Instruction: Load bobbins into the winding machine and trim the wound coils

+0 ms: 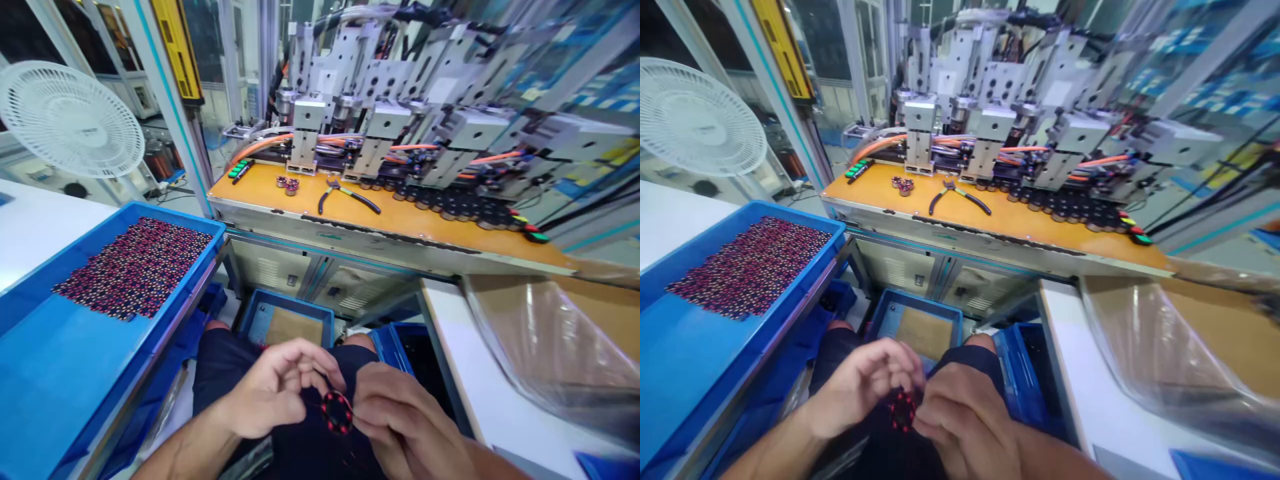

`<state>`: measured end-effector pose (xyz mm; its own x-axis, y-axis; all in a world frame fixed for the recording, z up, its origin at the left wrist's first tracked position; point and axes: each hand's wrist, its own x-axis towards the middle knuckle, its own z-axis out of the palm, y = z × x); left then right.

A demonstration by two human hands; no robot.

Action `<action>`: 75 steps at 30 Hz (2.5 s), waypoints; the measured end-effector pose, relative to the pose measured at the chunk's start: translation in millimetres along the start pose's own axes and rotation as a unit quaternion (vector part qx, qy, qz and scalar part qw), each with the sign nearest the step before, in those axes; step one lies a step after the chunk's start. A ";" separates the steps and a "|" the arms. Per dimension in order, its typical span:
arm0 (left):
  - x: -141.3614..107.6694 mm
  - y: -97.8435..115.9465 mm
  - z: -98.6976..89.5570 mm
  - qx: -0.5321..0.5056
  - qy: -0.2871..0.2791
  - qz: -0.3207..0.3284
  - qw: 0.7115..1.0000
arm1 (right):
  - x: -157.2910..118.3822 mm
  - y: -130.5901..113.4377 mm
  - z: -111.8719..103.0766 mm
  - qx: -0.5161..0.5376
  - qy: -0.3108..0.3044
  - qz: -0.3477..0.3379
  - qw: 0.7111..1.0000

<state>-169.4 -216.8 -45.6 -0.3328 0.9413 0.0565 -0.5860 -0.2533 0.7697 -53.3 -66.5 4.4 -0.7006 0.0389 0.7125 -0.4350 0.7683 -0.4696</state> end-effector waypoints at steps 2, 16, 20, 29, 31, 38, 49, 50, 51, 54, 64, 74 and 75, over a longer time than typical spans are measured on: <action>-0.9 1.9 0.6 0.028 -0.013 -0.045 0.999 | 3.6 -3.2 -0.5 -0.033 -0.010 0.002 0.999; -5.5 -1.2 4.4 -0.059 0.008 0.161 0.985 | 7.3 8.8 -7.4 -0.030 -0.077 -0.041 0.996; -3.3 -2.0 5.6 -0.073 0.004 0.090 0.993 | 14.6 -2.0 -8.4 -0.033 -0.037 -0.036 0.998; -4.0 -11.8 12.6 -0.031 -0.018 0.079 0.996 | 7.0 4.9 -11.7 -0.083 -0.050 -0.050 0.994; -3.9 -8.1 13.1 -0.030 -0.009 0.112 0.993 | 7.6 8.8 -12.9 -0.089 -0.055 -0.057 0.993; 1.8 -1.7 8.9 -0.101 0.005 0.118 0.988 | 20.6 2.2 -10.1 -0.061 -0.052 -0.053 0.995; -2.1 0.2 12.1 -0.024 0.037 0.050 0.998 | 16.3 7.5 -6.2 -0.069 -0.054 -0.034 0.996; -3.6 1.6 12.1 -0.007 0.060 0.071 0.996 | 16.8 6.6 -3.9 -0.057 -0.044 -0.015 0.997; -4.7 2.9 11.8 0.011 0.086 0.093 0.992 | 17.4 6.3 -1.2 -0.038 -0.027 0.008 0.999; -5.2 6.1 11.0 0.013 0.162 0.128 0.978 | 20.1 8.7 6.3 0.033 0.013 0.064 0.997; 7.6 6.4 -0.5 0.023 0.016 -0.050 0.998 | 20.8 16.6 4.6 0.102 0.018 0.008 0.995; -0.9 4.7 18.0 0.144 0.196 0.103 0.964 | 15.2 12.5 8.2 0.051 0.078 0.053 0.994; 0.0 4.7 16.9 0.162 0.189 0.131 0.960 | 14.6 11.8 9.7 0.061 0.086 0.061 0.993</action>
<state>-159.7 -214.2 -31.2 -0.7168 0.6917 0.0876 -0.2053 -0.3295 0.9216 -74.2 -63.1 4.2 -0.6495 0.2428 0.7206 -0.4258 0.6690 -0.6092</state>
